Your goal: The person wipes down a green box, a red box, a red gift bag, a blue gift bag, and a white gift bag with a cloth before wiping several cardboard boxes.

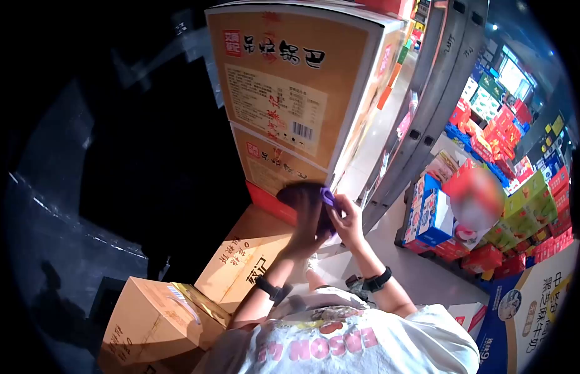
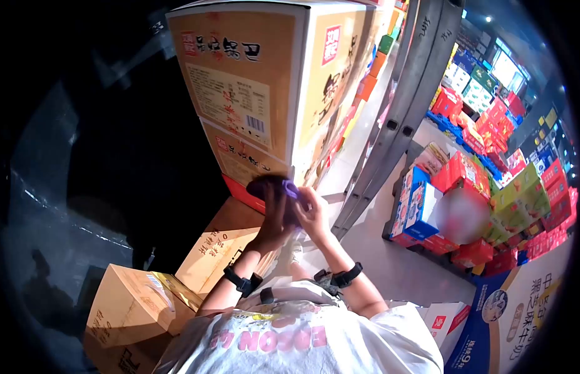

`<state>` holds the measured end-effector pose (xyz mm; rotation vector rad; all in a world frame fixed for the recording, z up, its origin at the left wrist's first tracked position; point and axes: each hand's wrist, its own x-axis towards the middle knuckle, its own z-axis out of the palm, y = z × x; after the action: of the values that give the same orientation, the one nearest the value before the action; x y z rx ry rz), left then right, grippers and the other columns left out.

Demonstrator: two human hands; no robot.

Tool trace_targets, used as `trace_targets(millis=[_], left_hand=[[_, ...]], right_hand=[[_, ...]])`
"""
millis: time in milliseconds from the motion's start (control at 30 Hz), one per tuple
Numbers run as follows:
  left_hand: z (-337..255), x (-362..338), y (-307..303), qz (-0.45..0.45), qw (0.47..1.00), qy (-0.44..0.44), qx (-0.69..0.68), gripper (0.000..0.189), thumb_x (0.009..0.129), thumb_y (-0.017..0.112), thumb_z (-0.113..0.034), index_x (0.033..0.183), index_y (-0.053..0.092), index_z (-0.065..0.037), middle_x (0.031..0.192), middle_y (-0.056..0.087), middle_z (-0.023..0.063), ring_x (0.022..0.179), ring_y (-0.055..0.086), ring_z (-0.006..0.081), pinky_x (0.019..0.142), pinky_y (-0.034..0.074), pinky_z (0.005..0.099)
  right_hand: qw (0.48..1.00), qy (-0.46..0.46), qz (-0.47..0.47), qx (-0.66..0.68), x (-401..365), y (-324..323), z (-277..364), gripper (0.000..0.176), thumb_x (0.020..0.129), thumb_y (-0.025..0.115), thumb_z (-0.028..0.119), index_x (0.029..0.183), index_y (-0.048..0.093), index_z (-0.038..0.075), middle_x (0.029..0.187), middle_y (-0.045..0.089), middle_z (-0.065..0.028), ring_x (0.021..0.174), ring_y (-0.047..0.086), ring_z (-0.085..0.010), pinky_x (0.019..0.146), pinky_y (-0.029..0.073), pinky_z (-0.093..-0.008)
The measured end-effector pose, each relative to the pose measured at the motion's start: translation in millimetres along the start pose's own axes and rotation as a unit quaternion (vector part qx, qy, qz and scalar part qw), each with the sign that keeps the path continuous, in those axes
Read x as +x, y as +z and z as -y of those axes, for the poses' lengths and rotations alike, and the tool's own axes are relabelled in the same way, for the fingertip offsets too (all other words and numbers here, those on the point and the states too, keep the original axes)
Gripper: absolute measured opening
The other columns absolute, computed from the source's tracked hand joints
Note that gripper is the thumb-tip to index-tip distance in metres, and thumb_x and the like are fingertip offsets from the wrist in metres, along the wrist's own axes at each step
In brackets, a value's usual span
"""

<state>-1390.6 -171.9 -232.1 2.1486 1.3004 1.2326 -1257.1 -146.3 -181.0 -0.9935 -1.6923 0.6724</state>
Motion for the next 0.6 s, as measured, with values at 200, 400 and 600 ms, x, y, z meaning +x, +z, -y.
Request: trace_targets(millis=[200,400,600], left_hand=[[-28,40,-25,-0.067,0.994,0.065,0.050,0.062,0.081,0.054,-0.026,0.136,0.030,-0.008,0.142,0.007,0.0299,0.128,0.000,0.0546,0.102,0.006,0.0622],[2,13,22,-0.072,0.980,0.069,0.171,0.059,0.083,0.051,-0.033,0.137,0.032,-0.019,0.141,0.017,0.0244,0.125,0.009,0.0568,0.097,0.004,0.0684],[-16,35,-1,-0.092,0.964,0.131,0.211,0.060,0.079,0.058,-0.029,0.130,0.037,-0.005,0.135,0.024,0.0286,0.123,0.017,0.0571,0.098,0.014,0.0663]], right_hand=[[0.994,-0.025,-0.034,0.106,27,-14,23,0.015,0.082,0.054,-0.001,0.097,0.053,-0.001,0.083,0.054,-0.0073,0.077,0.051,-0.0125,0.071,0.042,-0.0236],[0.964,0.130,-0.021,0.229,7,4,-23,0.016,0.088,0.049,0.007,0.102,0.051,-0.001,0.088,0.056,-0.0033,0.083,0.049,-0.0080,0.076,0.042,-0.0228],[0.965,0.055,-0.052,0.250,22,-12,3,0.015,0.090,0.045,0.004,0.104,0.048,-0.001,0.092,0.055,-0.0044,0.088,0.050,-0.0085,0.080,0.041,-0.0218]])
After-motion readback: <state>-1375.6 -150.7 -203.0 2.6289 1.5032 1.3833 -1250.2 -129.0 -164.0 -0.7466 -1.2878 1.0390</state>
